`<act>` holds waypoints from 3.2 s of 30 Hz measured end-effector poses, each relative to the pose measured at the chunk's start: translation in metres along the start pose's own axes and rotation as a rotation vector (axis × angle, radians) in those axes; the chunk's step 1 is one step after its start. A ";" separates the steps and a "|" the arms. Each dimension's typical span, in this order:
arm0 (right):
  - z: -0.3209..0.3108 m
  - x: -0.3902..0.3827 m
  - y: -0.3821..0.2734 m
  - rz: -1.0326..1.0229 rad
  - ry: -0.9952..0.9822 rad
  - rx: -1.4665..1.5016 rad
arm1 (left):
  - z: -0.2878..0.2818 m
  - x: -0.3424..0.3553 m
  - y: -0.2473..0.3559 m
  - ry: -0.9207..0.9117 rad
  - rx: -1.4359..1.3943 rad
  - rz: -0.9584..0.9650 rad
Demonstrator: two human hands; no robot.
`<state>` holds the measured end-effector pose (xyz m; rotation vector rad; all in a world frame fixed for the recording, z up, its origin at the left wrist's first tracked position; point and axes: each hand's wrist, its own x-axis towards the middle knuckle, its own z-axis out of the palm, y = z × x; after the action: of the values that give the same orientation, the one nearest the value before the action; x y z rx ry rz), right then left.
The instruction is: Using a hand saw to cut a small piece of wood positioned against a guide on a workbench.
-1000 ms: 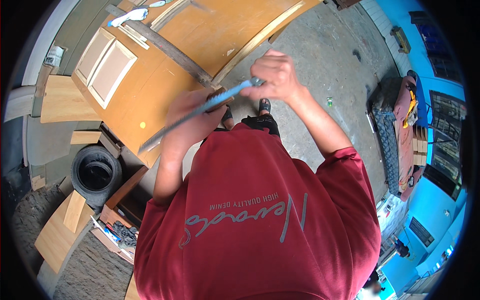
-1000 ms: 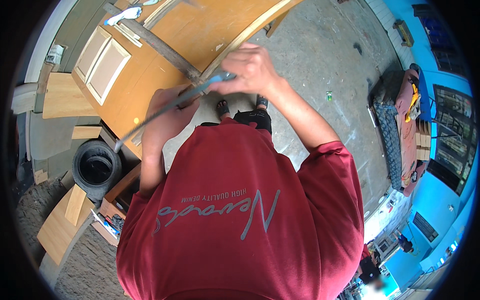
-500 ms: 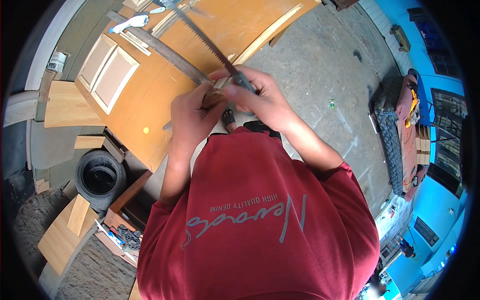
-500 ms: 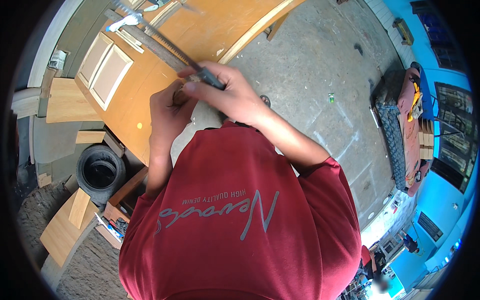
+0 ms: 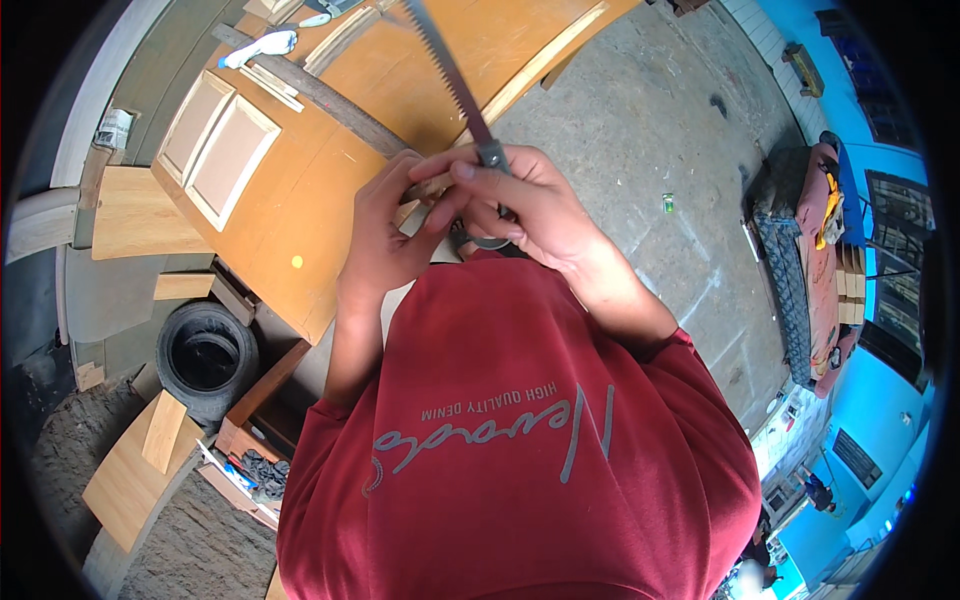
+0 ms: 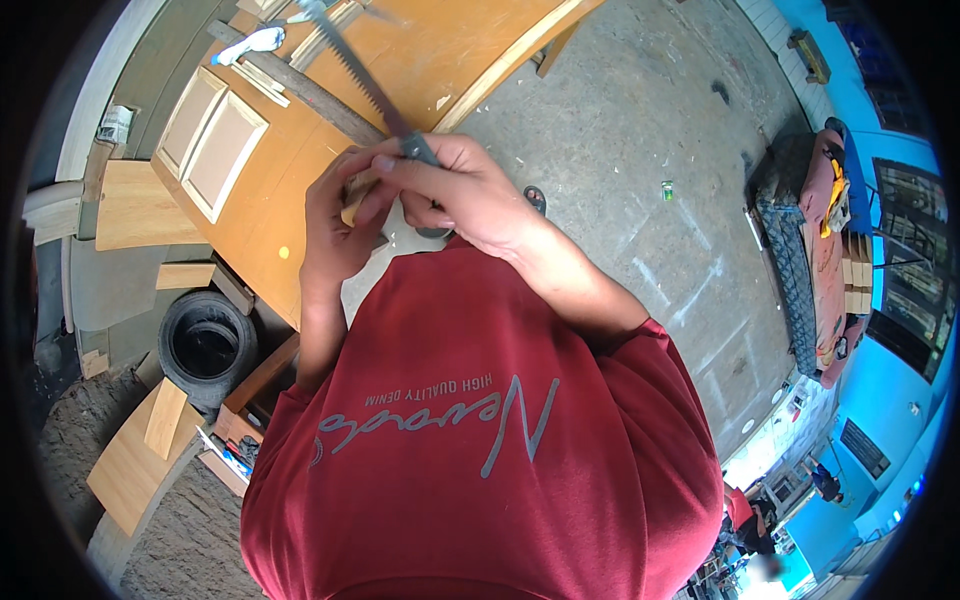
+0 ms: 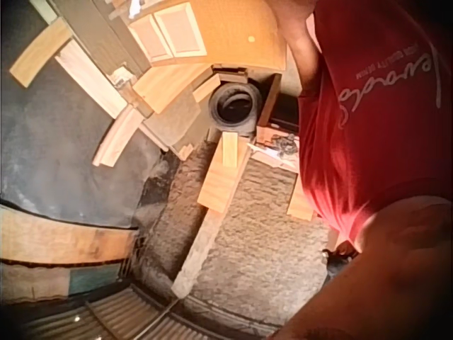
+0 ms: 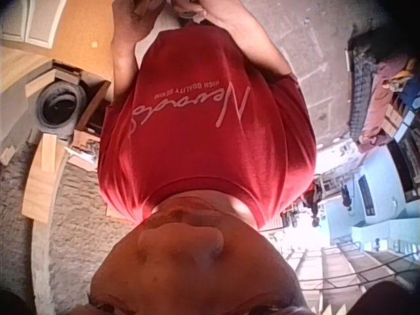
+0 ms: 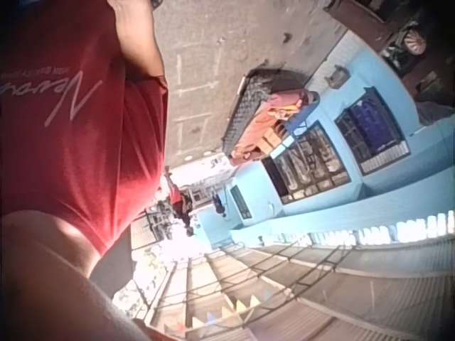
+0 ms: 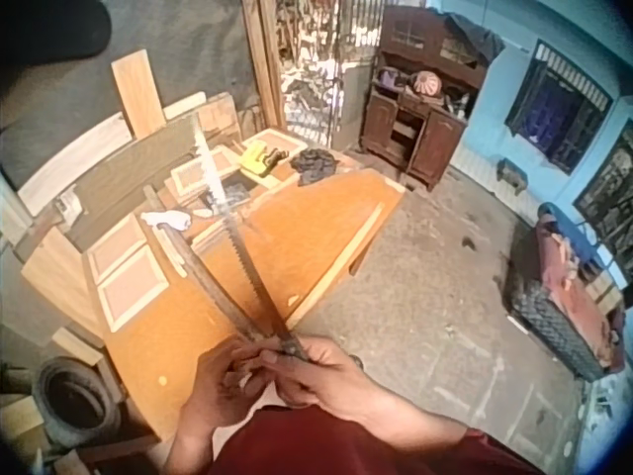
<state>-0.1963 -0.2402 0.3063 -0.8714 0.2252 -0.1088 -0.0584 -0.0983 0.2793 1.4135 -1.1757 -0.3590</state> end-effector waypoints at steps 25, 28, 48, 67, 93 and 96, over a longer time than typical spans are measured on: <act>-0.034 0.044 -0.027 -0.258 0.323 0.089 | -0.026 -0.017 -0.018 -0.211 -0.678 -0.572; -0.036 0.053 -0.037 -0.327 0.457 0.127 | -0.022 -0.020 -0.040 -0.311 -0.665 -0.616; -0.075 0.132 -0.080 -0.371 0.397 -0.190 | 0.001 -0.003 -0.037 -0.413 -0.962 -0.723; -0.095 0.119 -0.049 -0.169 0.390 -0.360 | -0.007 -0.031 -0.082 -0.148 -0.895 -0.755; -0.203 -0.058 0.164 -0.029 0.939 -0.571 | -0.030 -0.030 -0.238 0.099 0.768 -0.885; -0.186 -0.055 0.126 -0.087 0.881 -0.766 | -0.028 -0.013 -0.251 0.166 1.003 -0.664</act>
<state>-0.2937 -0.2879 0.1024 -1.5586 1.1035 -0.5126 0.0663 -0.1253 0.0607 2.6626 -0.7081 -0.0735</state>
